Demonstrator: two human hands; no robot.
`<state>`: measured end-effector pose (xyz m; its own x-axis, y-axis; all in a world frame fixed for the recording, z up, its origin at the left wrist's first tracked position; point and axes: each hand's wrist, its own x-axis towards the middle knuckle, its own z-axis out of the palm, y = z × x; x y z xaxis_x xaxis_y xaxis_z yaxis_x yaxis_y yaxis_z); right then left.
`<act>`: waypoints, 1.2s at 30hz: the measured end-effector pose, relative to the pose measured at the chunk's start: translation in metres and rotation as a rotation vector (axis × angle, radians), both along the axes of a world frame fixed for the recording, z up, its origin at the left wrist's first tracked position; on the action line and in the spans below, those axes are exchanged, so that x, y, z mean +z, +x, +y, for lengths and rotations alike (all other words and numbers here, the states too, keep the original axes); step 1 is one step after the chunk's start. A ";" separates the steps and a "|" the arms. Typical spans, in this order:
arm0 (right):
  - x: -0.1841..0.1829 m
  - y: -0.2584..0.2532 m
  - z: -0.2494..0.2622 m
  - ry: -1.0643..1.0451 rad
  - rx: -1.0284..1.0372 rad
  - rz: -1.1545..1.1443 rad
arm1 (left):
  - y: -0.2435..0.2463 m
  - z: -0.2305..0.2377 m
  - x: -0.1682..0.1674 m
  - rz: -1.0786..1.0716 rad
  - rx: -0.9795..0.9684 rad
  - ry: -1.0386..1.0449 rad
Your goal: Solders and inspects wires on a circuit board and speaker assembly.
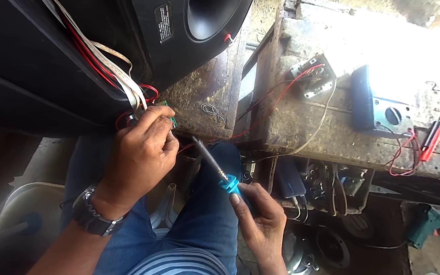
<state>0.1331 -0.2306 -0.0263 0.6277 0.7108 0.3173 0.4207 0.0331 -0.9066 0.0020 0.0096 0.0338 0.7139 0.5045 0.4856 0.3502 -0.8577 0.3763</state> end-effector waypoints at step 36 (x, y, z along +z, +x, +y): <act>-0.037 -0.054 -0.040 -0.403 -0.095 -0.455 | -0.241 0.012 -0.105 0.136 0.263 -0.959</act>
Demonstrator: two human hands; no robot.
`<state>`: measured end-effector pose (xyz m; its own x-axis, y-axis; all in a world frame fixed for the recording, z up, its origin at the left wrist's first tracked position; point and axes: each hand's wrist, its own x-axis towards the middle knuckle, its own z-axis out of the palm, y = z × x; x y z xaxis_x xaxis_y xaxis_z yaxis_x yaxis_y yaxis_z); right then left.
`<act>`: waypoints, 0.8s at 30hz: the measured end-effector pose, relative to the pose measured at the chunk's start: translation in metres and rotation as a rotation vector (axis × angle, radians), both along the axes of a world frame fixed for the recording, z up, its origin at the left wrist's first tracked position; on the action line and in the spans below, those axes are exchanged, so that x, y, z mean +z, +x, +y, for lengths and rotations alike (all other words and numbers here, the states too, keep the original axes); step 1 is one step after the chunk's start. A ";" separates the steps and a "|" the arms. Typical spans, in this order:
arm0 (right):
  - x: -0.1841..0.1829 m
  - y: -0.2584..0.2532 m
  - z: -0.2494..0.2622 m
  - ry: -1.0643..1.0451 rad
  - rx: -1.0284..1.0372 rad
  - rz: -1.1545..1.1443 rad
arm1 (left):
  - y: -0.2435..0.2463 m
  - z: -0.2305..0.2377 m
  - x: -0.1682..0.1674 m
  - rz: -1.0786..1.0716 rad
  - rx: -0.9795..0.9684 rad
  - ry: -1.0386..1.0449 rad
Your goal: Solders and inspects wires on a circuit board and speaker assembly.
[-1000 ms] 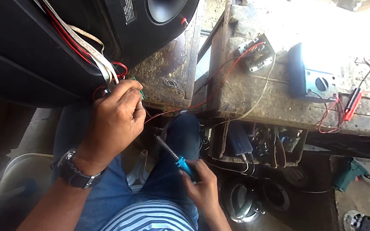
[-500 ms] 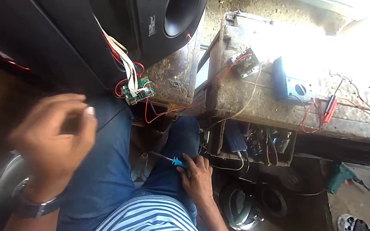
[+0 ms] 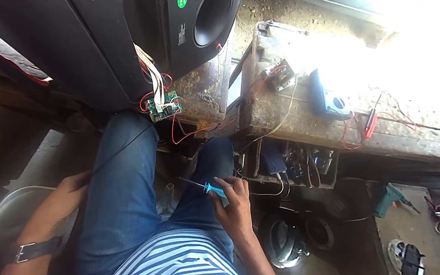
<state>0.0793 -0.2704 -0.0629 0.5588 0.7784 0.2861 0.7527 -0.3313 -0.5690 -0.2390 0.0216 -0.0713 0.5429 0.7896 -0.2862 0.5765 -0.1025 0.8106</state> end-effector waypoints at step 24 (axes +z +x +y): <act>0.074 -0.089 0.093 0.146 0.807 1.503 | 0.066 -0.081 0.135 -0.918 0.159 -0.333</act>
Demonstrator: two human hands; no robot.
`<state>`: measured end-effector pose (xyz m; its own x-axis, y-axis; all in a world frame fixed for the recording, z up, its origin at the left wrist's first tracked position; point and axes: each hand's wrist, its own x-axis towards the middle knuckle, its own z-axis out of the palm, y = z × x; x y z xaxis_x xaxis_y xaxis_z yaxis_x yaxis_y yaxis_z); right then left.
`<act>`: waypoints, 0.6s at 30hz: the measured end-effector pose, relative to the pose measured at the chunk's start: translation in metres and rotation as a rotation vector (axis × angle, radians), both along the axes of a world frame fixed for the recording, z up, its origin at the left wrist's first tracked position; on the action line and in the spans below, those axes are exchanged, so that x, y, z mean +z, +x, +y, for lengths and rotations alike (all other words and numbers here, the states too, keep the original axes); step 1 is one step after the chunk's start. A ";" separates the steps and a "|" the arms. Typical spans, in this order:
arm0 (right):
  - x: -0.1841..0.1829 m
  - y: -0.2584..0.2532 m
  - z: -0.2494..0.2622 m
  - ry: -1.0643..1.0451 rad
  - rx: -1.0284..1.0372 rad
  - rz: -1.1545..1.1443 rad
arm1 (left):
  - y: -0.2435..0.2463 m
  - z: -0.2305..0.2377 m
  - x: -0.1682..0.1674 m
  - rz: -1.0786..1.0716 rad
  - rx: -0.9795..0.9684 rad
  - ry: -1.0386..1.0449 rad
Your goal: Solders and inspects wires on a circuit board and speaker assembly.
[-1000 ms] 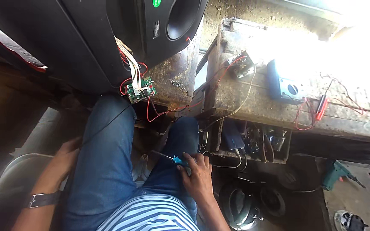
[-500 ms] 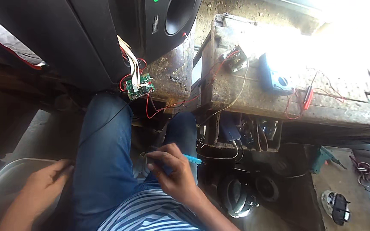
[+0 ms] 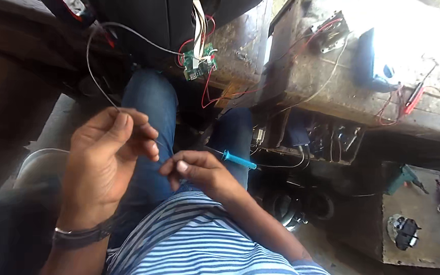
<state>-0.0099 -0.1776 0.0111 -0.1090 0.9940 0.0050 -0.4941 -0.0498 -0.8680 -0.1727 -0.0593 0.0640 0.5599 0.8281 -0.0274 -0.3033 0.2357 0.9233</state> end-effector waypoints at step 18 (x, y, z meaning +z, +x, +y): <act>-0.026 0.048 -0.063 -0.085 -0.372 -0.646 | -0.015 0.009 -0.045 0.289 0.157 0.266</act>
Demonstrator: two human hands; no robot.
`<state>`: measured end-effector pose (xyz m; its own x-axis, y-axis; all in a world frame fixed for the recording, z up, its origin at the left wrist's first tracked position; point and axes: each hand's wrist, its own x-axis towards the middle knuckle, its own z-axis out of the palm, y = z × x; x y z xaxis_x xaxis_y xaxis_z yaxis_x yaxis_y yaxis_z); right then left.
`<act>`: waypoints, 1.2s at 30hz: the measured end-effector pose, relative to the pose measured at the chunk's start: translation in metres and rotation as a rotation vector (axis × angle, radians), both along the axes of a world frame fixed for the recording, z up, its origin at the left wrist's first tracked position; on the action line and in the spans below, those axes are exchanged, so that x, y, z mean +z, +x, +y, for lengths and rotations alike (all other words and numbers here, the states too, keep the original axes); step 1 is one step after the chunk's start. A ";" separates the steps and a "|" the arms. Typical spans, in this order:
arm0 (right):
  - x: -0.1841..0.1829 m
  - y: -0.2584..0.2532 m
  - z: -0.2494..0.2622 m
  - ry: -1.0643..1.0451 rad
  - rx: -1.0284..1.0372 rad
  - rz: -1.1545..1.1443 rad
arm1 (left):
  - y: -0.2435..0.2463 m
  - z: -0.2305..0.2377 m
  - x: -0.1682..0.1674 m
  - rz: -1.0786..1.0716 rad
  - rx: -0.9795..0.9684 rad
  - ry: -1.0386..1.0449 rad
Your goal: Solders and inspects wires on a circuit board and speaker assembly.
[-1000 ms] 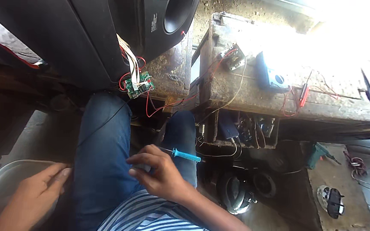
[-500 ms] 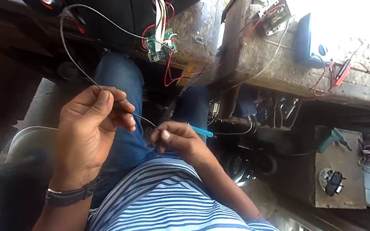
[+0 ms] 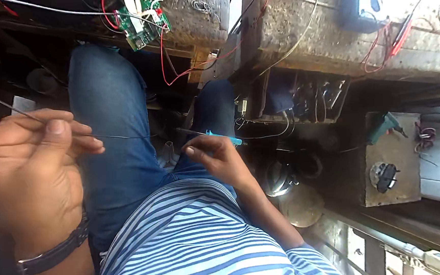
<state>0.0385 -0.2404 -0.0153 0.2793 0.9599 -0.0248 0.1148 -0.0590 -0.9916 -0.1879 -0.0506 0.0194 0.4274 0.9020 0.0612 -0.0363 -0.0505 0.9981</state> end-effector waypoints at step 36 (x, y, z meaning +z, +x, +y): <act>0.000 0.019 -0.003 0.176 -0.362 -0.132 | 0.117 -0.045 -0.001 0.343 -0.583 0.386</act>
